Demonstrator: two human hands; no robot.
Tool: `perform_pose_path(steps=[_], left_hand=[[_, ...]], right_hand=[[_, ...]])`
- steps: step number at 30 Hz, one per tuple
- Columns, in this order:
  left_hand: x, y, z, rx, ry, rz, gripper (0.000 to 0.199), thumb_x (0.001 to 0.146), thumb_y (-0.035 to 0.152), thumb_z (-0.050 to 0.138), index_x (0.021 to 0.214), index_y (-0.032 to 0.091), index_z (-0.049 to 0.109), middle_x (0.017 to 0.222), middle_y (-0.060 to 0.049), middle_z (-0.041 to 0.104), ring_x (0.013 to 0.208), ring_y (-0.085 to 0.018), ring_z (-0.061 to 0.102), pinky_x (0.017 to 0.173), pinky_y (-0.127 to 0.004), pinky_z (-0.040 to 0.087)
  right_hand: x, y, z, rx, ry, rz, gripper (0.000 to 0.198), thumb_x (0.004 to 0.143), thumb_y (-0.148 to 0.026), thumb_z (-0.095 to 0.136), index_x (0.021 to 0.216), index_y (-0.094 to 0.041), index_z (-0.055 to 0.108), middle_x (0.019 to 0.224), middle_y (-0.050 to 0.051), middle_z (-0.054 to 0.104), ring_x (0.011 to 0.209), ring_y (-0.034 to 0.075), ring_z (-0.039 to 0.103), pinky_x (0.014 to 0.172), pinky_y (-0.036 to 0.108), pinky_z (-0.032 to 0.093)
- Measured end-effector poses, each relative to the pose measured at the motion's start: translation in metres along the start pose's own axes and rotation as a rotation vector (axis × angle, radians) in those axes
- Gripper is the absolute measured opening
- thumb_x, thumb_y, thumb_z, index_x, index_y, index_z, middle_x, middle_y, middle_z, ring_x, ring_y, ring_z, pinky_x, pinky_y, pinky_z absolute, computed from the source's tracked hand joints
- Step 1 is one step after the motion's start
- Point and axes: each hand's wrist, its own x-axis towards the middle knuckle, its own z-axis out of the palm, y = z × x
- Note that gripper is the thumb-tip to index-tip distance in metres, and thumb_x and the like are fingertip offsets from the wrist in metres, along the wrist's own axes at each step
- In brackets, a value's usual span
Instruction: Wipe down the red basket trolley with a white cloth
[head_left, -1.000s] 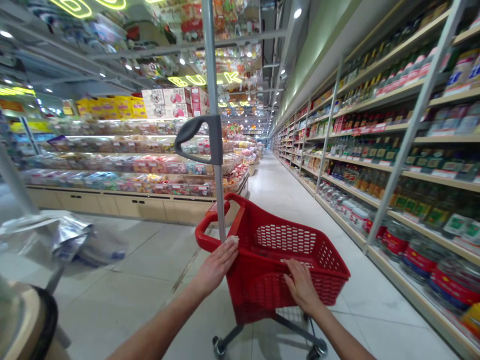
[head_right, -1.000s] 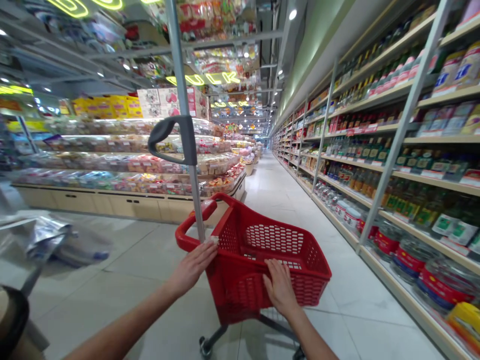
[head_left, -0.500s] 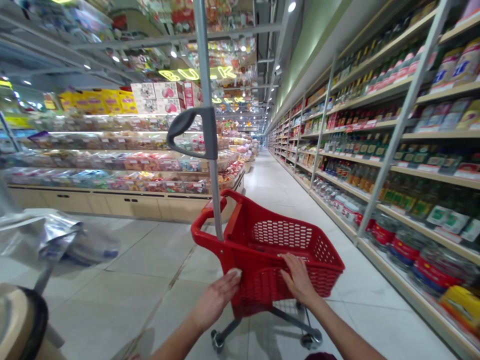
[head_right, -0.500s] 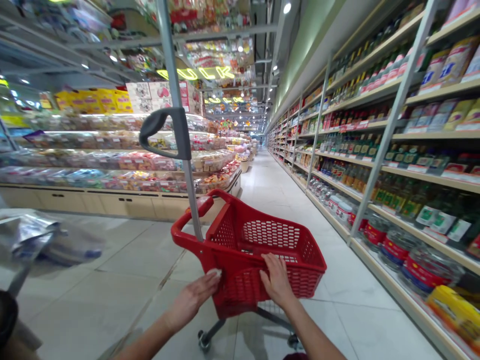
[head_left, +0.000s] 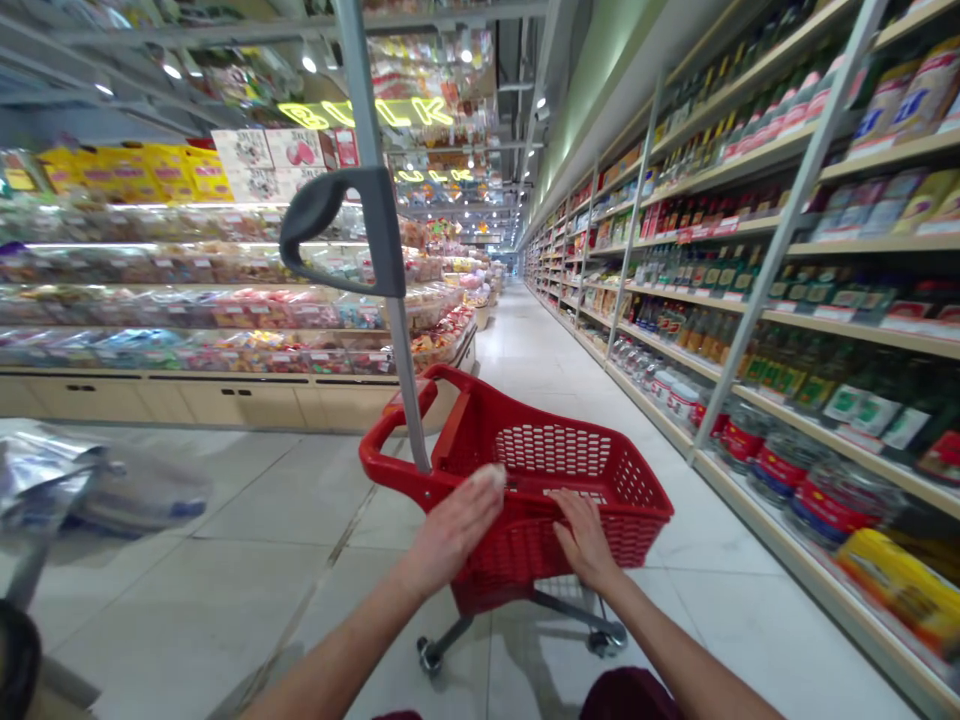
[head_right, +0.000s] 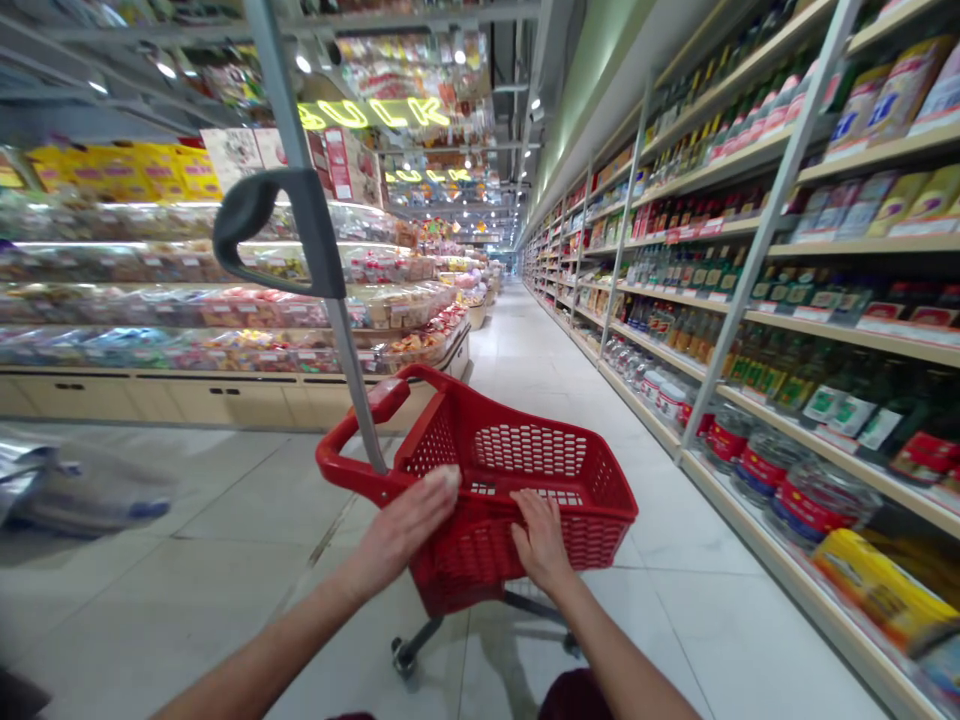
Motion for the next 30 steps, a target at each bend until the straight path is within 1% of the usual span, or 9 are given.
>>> perform_pose_path(steps=[3,6,9,14,18,20,24,27,30], left_hand=[[0.014,-0.006,0.009,0.072,0.062,-0.086,0.033,0.087,0.014,0.032,0.117,0.016,0.048,0.124,-0.004,0.051,0.127,-0.015,0.024,0.104,-0.036,0.031],[0.0,0.015,0.027,-0.003,-0.006,0.037,0.029,0.087,0.017,0.036,0.111,0.019,0.052,0.118,-0.001,0.056,0.125,-0.013,0.03,0.102,-0.031,0.035],[-0.007,0.027,0.026,-0.107,-0.042,0.112,0.031,0.087,0.018,0.035,0.114,0.02,0.05,0.118,0.0,0.056,0.124,-0.01,0.03,0.101,-0.027,0.035],[0.011,-0.004,0.006,-0.053,0.042,-0.139,0.037,0.088,0.016,0.029,0.124,0.019,0.04,0.128,-0.005,0.046,0.127,-0.013,0.026,0.104,-0.035,0.031],[0.012,0.015,0.027,-0.164,0.008,-0.041,0.034,0.086,0.014,0.033,0.112,0.023,0.052,0.117,-0.001,0.057,0.118,-0.013,0.041,0.097,-0.03,0.04],[0.021,0.035,0.038,-0.301,0.053,-0.178,0.038,0.084,0.01,0.031,0.115,0.021,0.05,0.119,-0.002,0.056,0.115,-0.012,0.044,0.095,-0.029,0.042],[0.057,0.053,0.04,-0.686,0.191,-0.68,0.045,0.085,0.016,0.029,0.13,0.017,0.03,0.128,-0.007,0.046,0.115,-0.014,0.045,0.095,-0.031,0.042],[0.069,0.04,0.03,-0.848,0.17,-0.747,0.044,0.089,0.023,0.023,0.133,0.018,0.023,0.129,-0.008,0.045,0.111,-0.013,0.048,0.09,-0.028,0.046],[0.057,0.016,0.014,-0.66,0.163,-0.699,0.045,0.089,0.025,0.023,0.133,0.018,0.023,0.13,-0.008,0.043,0.115,-0.015,0.045,0.092,-0.031,0.043]], right_hand=[[0.0,-0.002,-0.002,0.015,-0.002,0.008,0.042,0.077,-0.022,0.038,0.118,-0.018,0.049,0.119,0.009,0.053,0.115,0.024,0.043,0.099,0.051,0.022],[0.0,-0.006,-0.004,0.009,-0.004,0.0,0.043,0.076,-0.021,0.039,0.118,-0.017,0.048,0.119,0.01,0.053,0.115,0.023,0.042,0.1,0.05,0.021],[-0.001,-0.008,-0.005,0.005,-0.002,-0.016,0.045,0.076,-0.02,0.039,0.119,-0.017,0.047,0.12,0.01,0.053,0.115,0.023,0.042,0.1,0.049,0.022],[-0.001,-0.003,-0.002,0.024,0.006,0.008,0.047,0.075,-0.018,0.039,0.121,-0.019,0.046,0.121,0.008,0.051,0.116,0.023,0.041,0.1,0.051,0.02],[-0.002,-0.007,-0.007,0.077,-0.023,0.012,0.048,0.076,-0.017,0.04,0.123,-0.02,0.045,0.123,0.009,0.05,0.118,0.024,0.04,0.101,0.053,0.019],[0.001,-0.024,-0.01,0.151,-0.014,-0.011,0.049,0.078,-0.019,0.041,0.126,-0.021,0.041,0.128,0.008,0.045,0.121,0.023,0.036,0.102,0.05,0.021],[0.023,-0.077,-0.007,0.458,0.098,0.012,0.049,0.087,-0.028,0.033,0.135,-0.018,0.025,0.139,0.008,0.03,0.127,0.019,0.027,0.102,0.04,0.029],[0.047,-0.105,0.003,0.625,0.246,0.182,0.048,0.089,-0.031,0.029,0.134,-0.014,0.025,0.136,0.011,0.034,0.124,0.019,0.033,0.1,0.038,0.033],[0.064,-0.12,0.012,0.598,0.274,0.141,0.045,0.085,-0.024,0.04,0.129,-0.015,0.035,0.13,0.009,0.042,0.12,0.019,0.038,0.1,0.037,0.034]])
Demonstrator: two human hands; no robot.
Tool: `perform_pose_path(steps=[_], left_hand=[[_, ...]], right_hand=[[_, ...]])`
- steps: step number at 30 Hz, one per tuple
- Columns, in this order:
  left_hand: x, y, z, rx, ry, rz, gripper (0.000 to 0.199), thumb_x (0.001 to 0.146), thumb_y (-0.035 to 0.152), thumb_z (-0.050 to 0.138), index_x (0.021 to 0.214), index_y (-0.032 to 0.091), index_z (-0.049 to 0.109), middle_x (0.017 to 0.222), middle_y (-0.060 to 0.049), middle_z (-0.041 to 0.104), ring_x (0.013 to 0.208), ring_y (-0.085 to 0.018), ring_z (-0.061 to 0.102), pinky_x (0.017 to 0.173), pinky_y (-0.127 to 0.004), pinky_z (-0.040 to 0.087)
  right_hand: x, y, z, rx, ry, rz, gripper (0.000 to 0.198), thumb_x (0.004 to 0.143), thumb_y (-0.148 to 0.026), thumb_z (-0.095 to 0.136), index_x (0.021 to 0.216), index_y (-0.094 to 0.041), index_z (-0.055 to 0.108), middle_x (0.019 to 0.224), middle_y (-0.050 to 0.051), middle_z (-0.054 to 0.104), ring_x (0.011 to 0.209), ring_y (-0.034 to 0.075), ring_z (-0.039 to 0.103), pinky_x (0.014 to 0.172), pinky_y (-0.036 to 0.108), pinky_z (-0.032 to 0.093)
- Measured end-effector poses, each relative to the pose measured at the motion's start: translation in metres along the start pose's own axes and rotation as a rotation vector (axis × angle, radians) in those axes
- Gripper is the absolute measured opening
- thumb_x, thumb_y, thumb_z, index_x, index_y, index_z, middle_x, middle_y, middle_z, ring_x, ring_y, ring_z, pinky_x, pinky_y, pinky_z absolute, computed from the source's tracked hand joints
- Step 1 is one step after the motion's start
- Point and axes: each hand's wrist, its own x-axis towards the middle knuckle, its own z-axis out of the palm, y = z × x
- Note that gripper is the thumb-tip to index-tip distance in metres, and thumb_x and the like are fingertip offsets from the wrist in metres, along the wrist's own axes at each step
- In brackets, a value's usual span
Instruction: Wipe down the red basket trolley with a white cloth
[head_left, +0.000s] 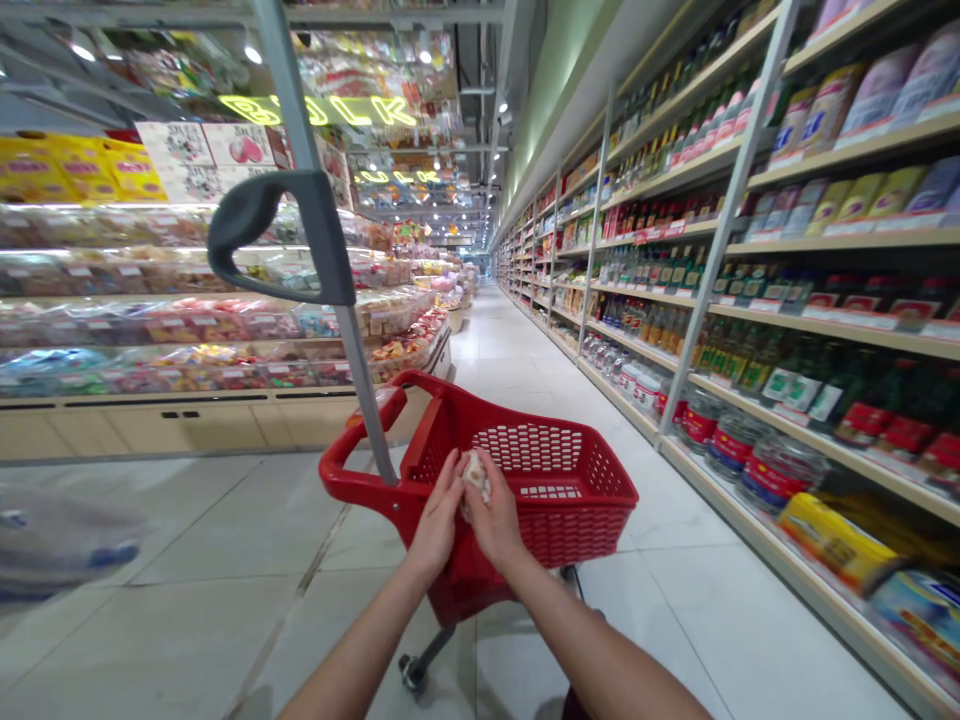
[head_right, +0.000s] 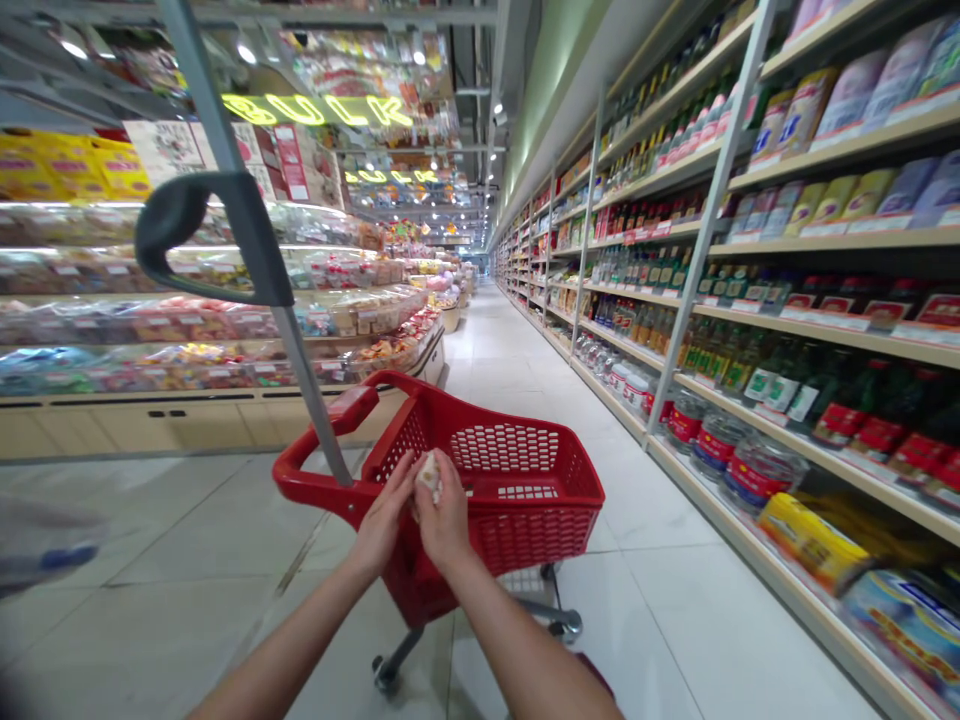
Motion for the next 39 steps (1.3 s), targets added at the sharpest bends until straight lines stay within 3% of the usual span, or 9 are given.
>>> perform_pose_path(steps=[3,6,10,14,16,21,28,34,39], left_hand=[[-0.002,-0.014,-0.028,0.415,0.044,0.137,0.042,0.085,0.022,0.03,0.126,0.015,0.037,0.133,-0.01,0.039,0.122,-0.022,0.037,0.103,-0.046,0.027],[-0.007,-0.025,-0.04,0.713,-0.072,0.246,0.04,0.082,0.016,0.03,0.117,0.01,0.049,0.124,-0.012,0.05,0.117,-0.024,0.043,0.103,-0.046,0.025],[-0.01,-0.031,-0.039,0.864,-0.133,0.281,0.043,0.078,0.009,0.029,0.115,0.01,0.052,0.119,-0.011,0.054,0.113,-0.023,0.046,0.1,-0.04,0.031],[-0.012,-0.027,-0.026,0.887,-0.101,0.24,0.045,0.076,0.008,0.029,0.114,0.011,0.053,0.121,-0.011,0.052,0.116,-0.023,0.044,0.1,-0.04,0.029],[-0.013,-0.024,-0.018,0.872,-0.116,0.227,0.045,0.076,0.008,0.029,0.114,0.011,0.054,0.122,-0.011,0.052,0.116,-0.023,0.043,0.101,-0.042,0.027],[-0.019,-0.027,-0.009,0.855,-0.151,0.249,0.052,0.073,0.006,0.03,0.123,0.012,0.045,0.131,-0.009,0.042,0.123,-0.026,0.034,0.102,-0.045,0.025],[-0.024,-0.023,0.007,0.878,-0.155,0.198,0.054,0.073,0.006,0.029,0.126,0.013,0.04,0.133,-0.01,0.039,0.126,-0.026,0.029,0.104,-0.051,0.019],[-0.031,-0.017,0.028,0.855,-0.171,0.209,0.057,0.071,0.006,0.032,0.127,0.015,0.038,0.136,-0.009,0.035,0.128,-0.028,0.023,0.104,-0.052,0.017],[-0.032,-0.019,0.029,0.871,-0.166,0.203,0.058,0.071,0.005,0.031,0.128,0.014,0.037,0.135,-0.011,0.036,0.126,-0.029,0.028,0.104,-0.053,0.016]], right_hand=[[0.001,-0.003,0.018,-0.151,-0.094,-0.182,0.045,0.079,-0.01,0.038,0.123,-0.019,0.045,0.127,0.007,0.046,0.118,0.018,0.04,0.1,0.037,0.034],[-0.003,0.005,0.022,-0.337,-0.194,-0.322,0.048,0.075,-0.003,0.037,0.12,-0.017,0.05,0.124,0.009,0.049,0.116,0.019,0.042,0.099,0.04,0.036],[-0.012,0.054,-0.041,-0.483,-0.242,-0.318,0.048,0.072,0.0,0.036,0.112,-0.018,0.056,0.116,0.008,0.055,0.111,0.018,0.047,0.095,0.04,0.04],[-0.02,0.1,-0.118,-0.649,-0.076,-0.151,0.049,0.071,0.001,0.032,0.107,-0.018,0.059,0.115,0.01,0.056,0.111,0.02,0.047,0.093,0.045,0.04],[-0.021,0.099,-0.113,-0.66,-0.044,-0.122,0.049,0.072,0.001,0.032,0.108,-0.018,0.059,0.116,0.01,0.056,0.112,0.02,0.047,0.094,0.045,0.039],[-0.018,0.067,-0.045,-0.578,-0.21,-0.315,0.045,0.078,-0.002,0.036,0.116,-0.018,0.053,0.125,0.009,0.05,0.121,0.019,0.037,0.099,0.042,0.034],[-0.025,0.115,-0.141,-0.783,-0.032,-0.073,0.042,0.078,-0.001,0.034,0.109,-0.017,0.058,0.12,0.012,0.053,0.121,0.022,0.038,0.097,0.049,0.035],[-0.031,0.113,-0.139,-0.665,-0.164,-0.313,0.053,0.078,0.001,0.031,0.122,-0.024,0.046,0.129,0.005,0.045,0.126,0.016,0.028,0.101,0.045,0.032],[-0.063,0.148,-0.184,-0.76,0.147,-0.088,0.061,0.075,0.002,0.026,0.131,-0.022,0.034,0.137,0.006,0.033,0.128,0.017,0.023,0.102,0.047,0.029]])
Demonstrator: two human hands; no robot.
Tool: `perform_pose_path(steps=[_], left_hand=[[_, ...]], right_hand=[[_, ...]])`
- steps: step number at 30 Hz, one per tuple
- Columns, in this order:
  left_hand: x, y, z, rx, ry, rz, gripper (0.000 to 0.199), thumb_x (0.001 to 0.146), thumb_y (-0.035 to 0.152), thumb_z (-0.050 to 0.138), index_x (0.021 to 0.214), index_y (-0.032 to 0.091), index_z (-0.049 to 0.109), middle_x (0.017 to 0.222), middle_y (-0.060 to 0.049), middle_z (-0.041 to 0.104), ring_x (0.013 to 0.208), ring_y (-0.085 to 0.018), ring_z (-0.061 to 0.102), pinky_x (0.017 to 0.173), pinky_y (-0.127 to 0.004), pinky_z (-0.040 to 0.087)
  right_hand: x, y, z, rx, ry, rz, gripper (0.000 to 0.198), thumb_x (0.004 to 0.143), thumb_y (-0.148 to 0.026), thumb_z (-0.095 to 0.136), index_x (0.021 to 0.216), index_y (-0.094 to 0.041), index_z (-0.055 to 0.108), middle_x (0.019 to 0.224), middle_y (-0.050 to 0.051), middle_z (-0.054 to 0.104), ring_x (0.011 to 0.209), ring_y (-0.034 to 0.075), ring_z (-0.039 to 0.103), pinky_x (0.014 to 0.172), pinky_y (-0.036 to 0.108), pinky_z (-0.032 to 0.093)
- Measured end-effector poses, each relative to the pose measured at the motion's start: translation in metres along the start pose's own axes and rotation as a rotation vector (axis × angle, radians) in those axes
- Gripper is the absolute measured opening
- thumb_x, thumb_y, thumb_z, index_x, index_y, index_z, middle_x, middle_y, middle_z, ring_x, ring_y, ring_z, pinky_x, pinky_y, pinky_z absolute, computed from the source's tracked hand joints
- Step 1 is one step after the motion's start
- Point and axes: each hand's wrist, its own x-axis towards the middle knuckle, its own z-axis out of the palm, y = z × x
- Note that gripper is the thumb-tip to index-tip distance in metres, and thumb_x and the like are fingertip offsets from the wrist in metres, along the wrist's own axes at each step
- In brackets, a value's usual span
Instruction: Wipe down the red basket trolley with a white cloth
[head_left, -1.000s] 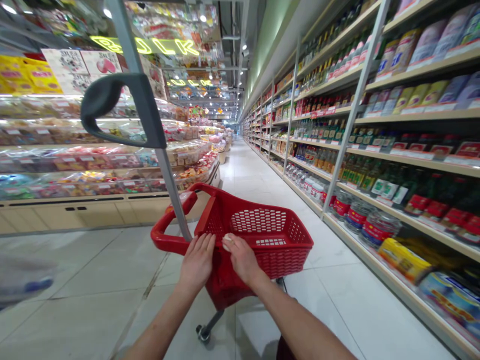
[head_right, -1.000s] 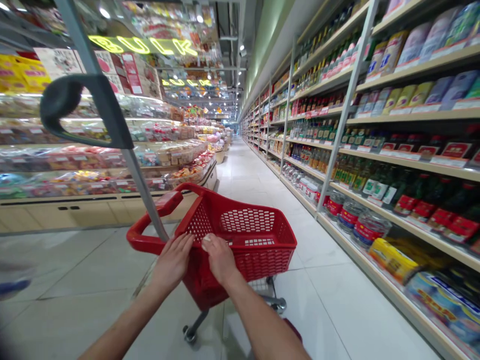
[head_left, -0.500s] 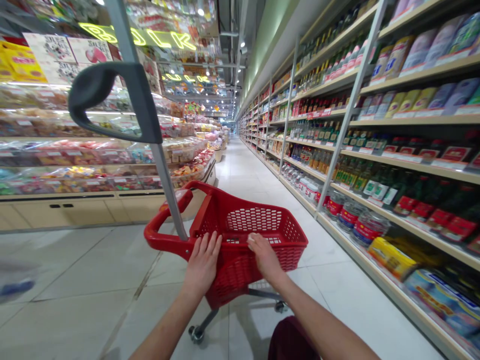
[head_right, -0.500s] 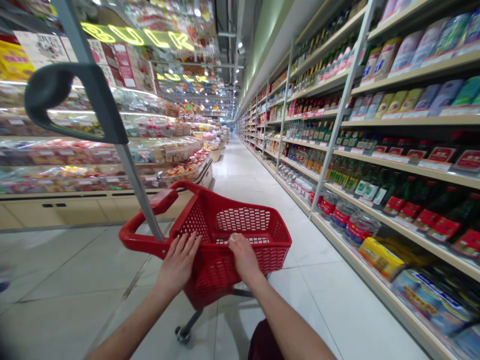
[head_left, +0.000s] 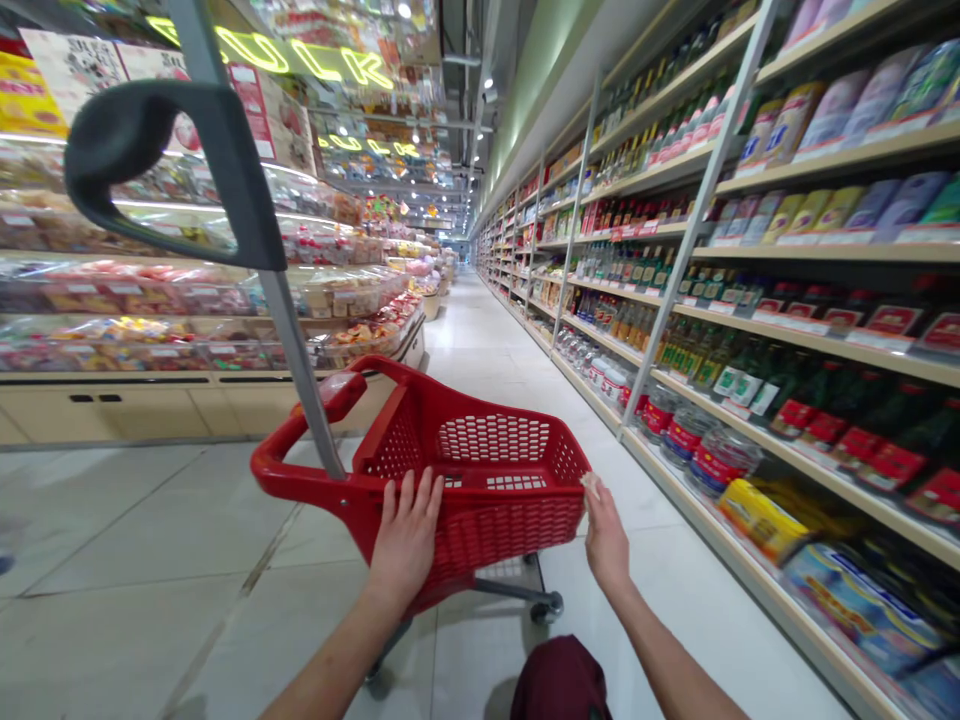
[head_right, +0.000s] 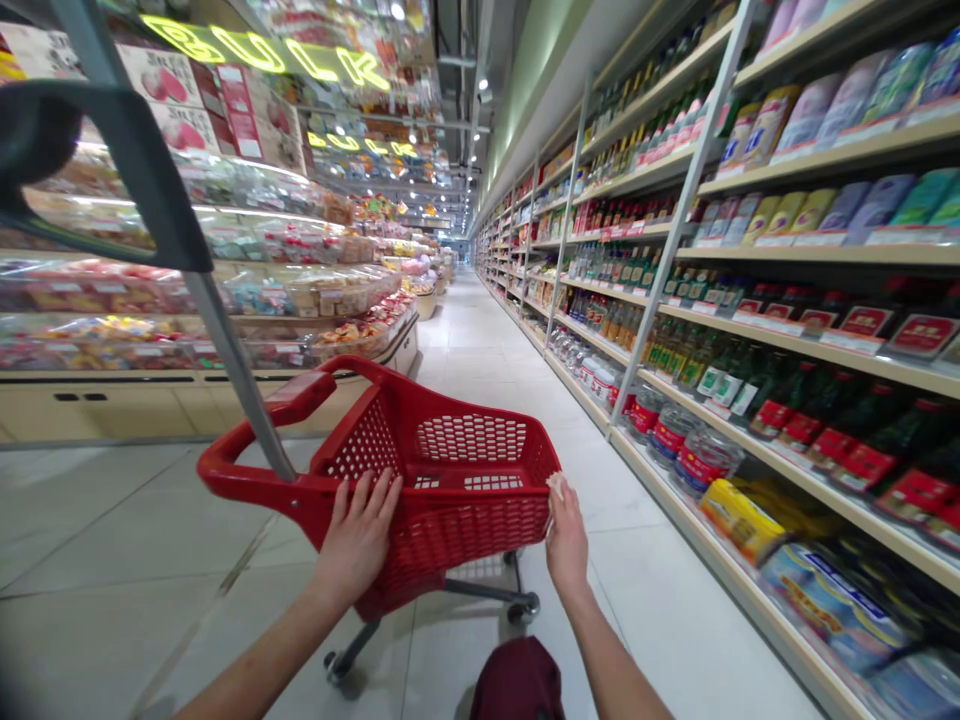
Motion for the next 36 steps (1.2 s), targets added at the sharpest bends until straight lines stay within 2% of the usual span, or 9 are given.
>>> perform_pose_path(steps=[6,11,17,20,22,25,28,32,36], left_hand=[[0.002,0.003,-0.001,0.081,-0.028,0.02,0.059,0.069,0.005,0.033,0.128,0.012,0.036,0.135,-0.011,0.035,0.125,-0.031,0.028,0.103,-0.053,0.016],[0.002,0.003,-0.003,0.108,-0.039,0.01,0.058,0.071,0.008,0.033,0.129,0.013,0.036,0.136,-0.011,0.035,0.125,-0.032,0.028,0.103,-0.053,0.016],[0.004,0.004,-0.009,0.093,-0.089,-0.027,0.055,0.073,0.013,0.037,0.128,0.017,0.037,0.136,-0.007,0.035,0.125,-0.028,0.028,0.105,-0.048,0.015],[0.004,0.005,-0.012,0.106,-0.092,-0.035,0.055,0.073,0.013,0.038,0.128,0.016,0.036,0.136,-0.006,0.034,0.126,-0.029,0.028,0.105,-0.048,0.014],[0.004,0.006,-0.013,0.108,-0.086,-0.036,0.054,0.073,0.012,0.037,0.128,0.015,0.037,0.136,-0.007,0.035,0.126,-0.029,0.028,0.105,-0.048,0.014],[0.003,0.007,-0.012,0.099,-0.072,-0.028,0.055,0.073,0.011,0.036,0.127,0.015,0.038,0.135,-0.007,0.036,0.125,-0.029,0.029,0.105,-0.048,0.014],[0.002,0.006,-0.01,0.089,-0.061,-0.027,0.056,0.072,0.011,0.037,0.128,0.016,0.037,0.136,-0.007,0.035,0.125,-0.029,0.029,0.105,-0.049,0.015],[0.001,0.003,-0.007,0.08,-0.055,-0.02,0.056,0.071,0.013,0.038,0.127,0.017,0.038,0.136,-0.005,0.036,0.125,-0.027,0.029,0.105,-0.047,0.015],[0.001,0.004,-0.009,0.092,-0.061,-0.027,0.055,0.072,0.014,0.039,0.127,0.016,0.038,0.136,-0.007,0.036,0.125,-0.028,0.028,0.105,-0.047,0.014]], right_hand=[[-0.065,0.006,0.015,0.024,-0.107,0.056,0.068,0.068,0.004,0.025,0.129,-0.023,0.037,0.135,0.005,0.037,0.125,0.017,0.03,0.098,0.041,0.037],[-0.033,0.004,-0.007,0.066,-0.046,0.049,0.058,0.074,-0.001,0.026,0.129,-0.019,0.039,0.139,0.006,0.029,0.129,0.018,0.021,0.105,0.044,0.025],[-0.047,0.002,-0.003,0.272,-0.302,0.071,0.048,0.076,-0.01,0.034,0.119,-0.023,0.051,0.126,0.004,0.049,0.118,0.016,0.042,0.097,0.037,0.037],[-0.015,0.0,-0.022,0.356,-0.218,0.05,0.045,0.072,-0.013,0.039,0.111,-0.021,0.058,0.127,0.004,0.048,0.118,0.019,0.042,0.099,0.038,0.034],[0.021,0.004,-0.039,0.373,-0.216,0.15,0.044,0.068,-0.014,0.039,0.105,-0.019,0.061,0.115,0.004,0.057,0.109,0.02,0.051,0.094,0.038,0.04],[0.062,0.013,-0.047,0.22,-0.234,0.224,0.043,0.064,-0.011,0.036,0.095,-0.017,0.065,0.102,0.005,0.063,0.097,0.019,0.057,0.088,0.036,0.044],[0.066,0.017,-0.031,0.079,-0.236,0.167,0.041,0.061,-0.008,0.038,0.091,-0.015,0.065,0.106,0.01,0.06,0.102,0.021,0.054,0.093,0.038,0.039],[0.053,0.02,-0.016,-0.001,-0.283,0.094,0.051,0.06,-0.013,0.051,0.111,-0.017,0.054,0.122,0.012,0.048,0.115,0.027,0.041,0.095,0.049,0.031],[0.065,0.037,-0.024,-0.039,-0.394,0.008,0.042,0.063,-0.007,0.049,0.101,-0.023,0.059,0.109,0.006,0.058,0.103,0.02,0.052,0.09,0.039,0.039]])
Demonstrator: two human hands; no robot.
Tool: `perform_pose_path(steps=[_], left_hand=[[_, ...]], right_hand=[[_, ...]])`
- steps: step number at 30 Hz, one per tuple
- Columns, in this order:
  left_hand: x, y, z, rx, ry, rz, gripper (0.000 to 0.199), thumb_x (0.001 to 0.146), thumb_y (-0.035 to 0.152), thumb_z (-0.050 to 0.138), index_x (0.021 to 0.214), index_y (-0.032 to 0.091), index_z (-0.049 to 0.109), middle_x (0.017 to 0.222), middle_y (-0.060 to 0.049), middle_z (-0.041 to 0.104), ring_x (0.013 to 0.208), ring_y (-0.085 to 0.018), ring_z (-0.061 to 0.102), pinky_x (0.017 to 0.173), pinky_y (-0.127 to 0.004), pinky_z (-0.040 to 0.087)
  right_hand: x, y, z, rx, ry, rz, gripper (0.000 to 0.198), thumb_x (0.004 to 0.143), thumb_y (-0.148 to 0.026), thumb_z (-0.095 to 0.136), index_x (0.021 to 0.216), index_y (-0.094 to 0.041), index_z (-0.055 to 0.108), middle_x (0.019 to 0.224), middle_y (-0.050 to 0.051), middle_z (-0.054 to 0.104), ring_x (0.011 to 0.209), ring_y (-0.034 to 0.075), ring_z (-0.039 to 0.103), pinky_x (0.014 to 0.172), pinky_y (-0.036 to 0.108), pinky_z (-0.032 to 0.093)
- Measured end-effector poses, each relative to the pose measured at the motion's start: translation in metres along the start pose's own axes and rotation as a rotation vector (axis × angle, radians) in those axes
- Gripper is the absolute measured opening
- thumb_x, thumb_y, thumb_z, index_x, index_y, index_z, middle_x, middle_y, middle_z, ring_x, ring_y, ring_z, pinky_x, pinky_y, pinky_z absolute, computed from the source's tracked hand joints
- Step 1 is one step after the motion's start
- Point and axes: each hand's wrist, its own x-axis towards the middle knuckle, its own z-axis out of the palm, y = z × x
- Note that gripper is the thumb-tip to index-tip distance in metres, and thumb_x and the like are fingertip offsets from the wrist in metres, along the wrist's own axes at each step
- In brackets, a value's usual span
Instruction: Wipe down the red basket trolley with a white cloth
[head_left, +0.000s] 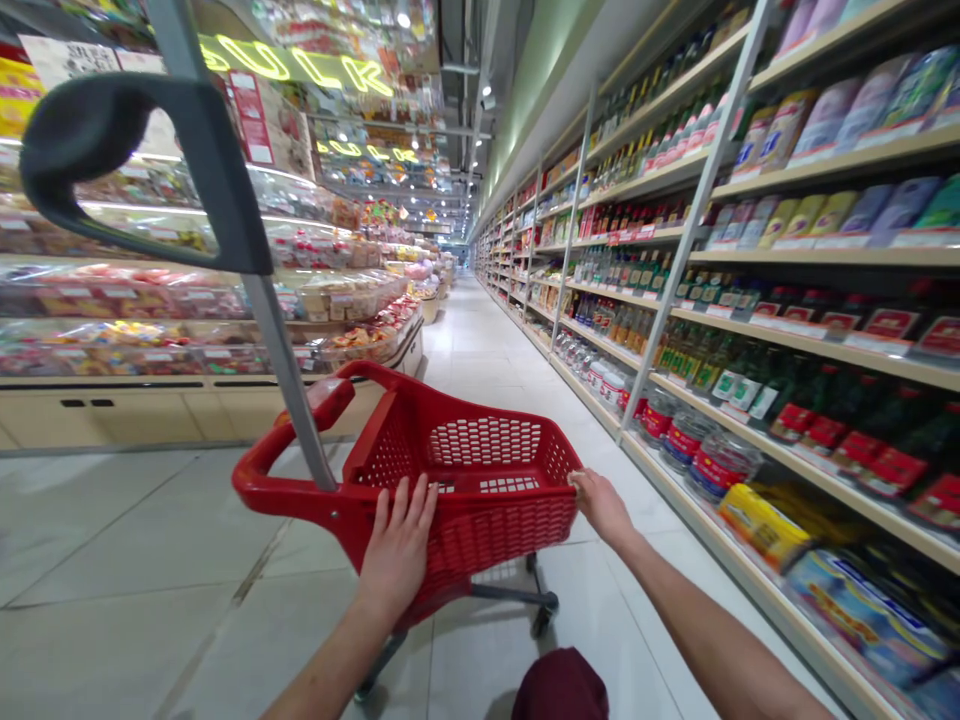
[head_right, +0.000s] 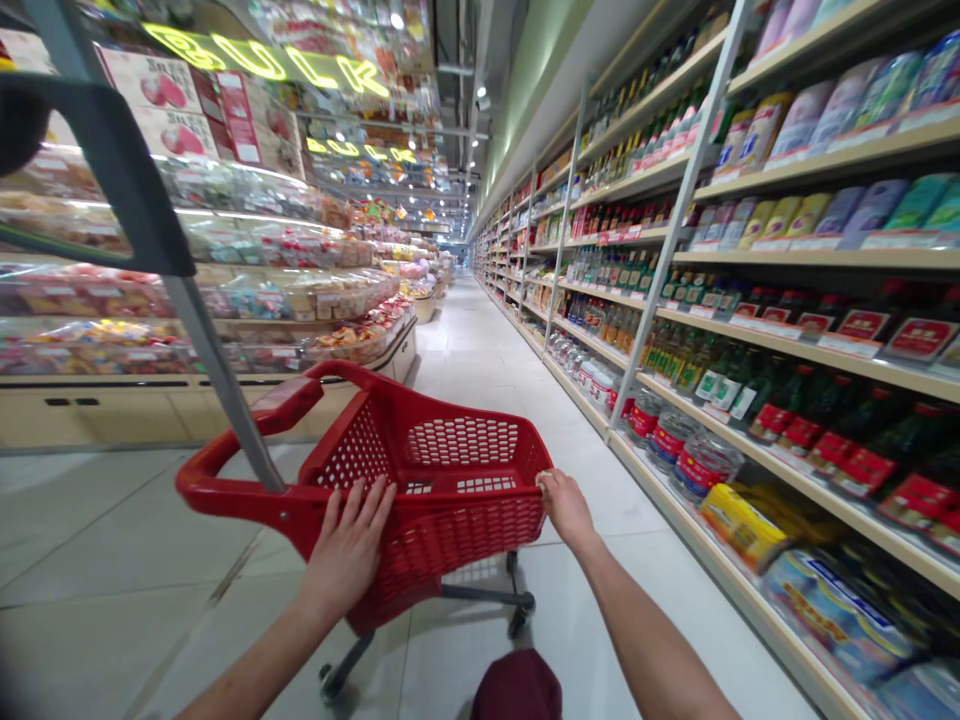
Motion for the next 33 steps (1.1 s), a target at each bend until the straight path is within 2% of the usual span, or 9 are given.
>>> perform_pose_path(steps=[5,9,11,15,17,21,23,29,33], left_hand=[[0.001,0.009,-0.004,-0.001,-0.022,-0.027,0.056,0.072,0.013,0.038,0.128,0.014,0.036,0.137,-0.009,0.033,0.126,-0.029,0.027,0.105,-0.048,0.014],[0.002,0.011,-0.007,0.012,-0.044,-0.044,0.056,0.073,0.011,0.036,0.129,0.013,0.034,0.138,-0.011,0.031,0.126,-0.03,0.027,0.104,-0.05,0.013],[0.002,0.01,-0.007,0.018,-0.062,-0.039,0.056,0.074,0.011,0.035,0.129,0.013,0.033,0.138,-0.011,0.03,0.126,-0.029,0.028,0.105,-0.049,0.012],[0.0,0.009,-0.006,0.019,-0.089,-0.025,0.055,0.075,0.014,0.037,0.13,0.014,0.032,0.138,-0.01,0.029,0.126,-0.029,0.027,0.105,-0.048,0.013],[0.0,0.009,-0.005,0.025,-0.089,-0.026,0.056,0.074,0.015,0.037,0.13,0.013,0.031,0.139,-0.01,0.028,0.126,-0.03,0.025,0.105,-0.049,0.013],[0.0,0.008,-0.001,0.036,-0.071,-0.029,0.057,0.074,0.016,0.037,0.131,0.013,0.03,0.139,-0.01,0.027,0.127,-0.029,0.024,0.105,-0.048,0.011],[0.0,0.007,0.0,0.039,-0.067,-0.021,0.057,0.074,0.015,0.037,0.131,0.013,0.029,0.14,-0.01,0.027,0.127,-0.028,0.024,0.106,-0.048,0.01],[0.001,0.01,-0.002,0.04,-0.076,-0.03,0.057,0.074,0.016,0.036,0.131,0.014,0.031,0.139,-0.009,0.027,0.127,-0.029,0.023,0.105,-0.049,0.011],[0.001,0.008,-0.004,0.031,-0.067,-0.016,0.057,0.073,0.015,0.035,0.13,0.012,0.031,0.14,-0.01,0.026,0.128,-0.028,0.021,0.105,-0.049,0.012]], right_hand=[[0.009,-0.026,0.013,0.045,0.037,-0.026,0.037,0.072,-0.008,0.041,0.099,-0.023,0.06,0.109,0.004,0.06,0.104,0.017,0.054,0.09,0.035,0.043],[0.002,-0.082,0.043,0.174,0.117,-0.258,0.045,0.076,-0.006,0.036,0.113,-0.023,0.054,0.119,0.003,0.054,0.114,0.015,0.046,0.097,0.035,0.037],[-0.002,-0.085,0.043,0.212,0.153,-0.321,0.045,0.077,-0.006,0.036,0.116,-0.022,0.053,0.12,0.005,0.054,0.114,0.016,0.046,0.098,0.037,0.037],[-0.002,-0.052,0.023,0.152,0.259,-0.095,0.04,0.076,-0.009,0.038,0.108,-0.02,0.059,0.111,0.007,0.06,0.106,0.019,0.053,0.093,0.042,0.04],[0.001,-0.055,0.025,0.136,0.297,-0.022,0.04,0.074,-0.007,0.037,0.104,-0.02,0.06,0.107,0.007,0.062,0.102,0.019,0.055,0.091,0.041,0.042],[0.004,-0.107,0.051,0.216,0.212,-0.233,0.044,0.076,-0.006,0.036,0.11,-0.023,0.057,0.113,0.003,0.059,0.11,0.015,0.049,0.096,0.035,0.039],[0.003,-0.113,0.055,0.241,0.164,-0.333,0.045,0.078,-0.007,0.035,0.115,-0.023,0.053,0.12,0.003,0.054,0.114,0.015,0.045,0.097,0.036,0.037],[0.001,-0.073,0.039,0.143,0.305,-0.024,0.043,0.074,-0.006,0.036,0.106,-0.019,0.06,0.111,0.007,0.06,0.105,0.019,0.053,0.092,0.041,0.042],[0.003,-0.126,0.058,0.259,0.252,-0.239,0.049,0.074,-0.002,0.034,0.114,-0.023,0.055,0.116,0.003,0.057,0.113,0.015,0.047,0.098,0.039,0.037]])
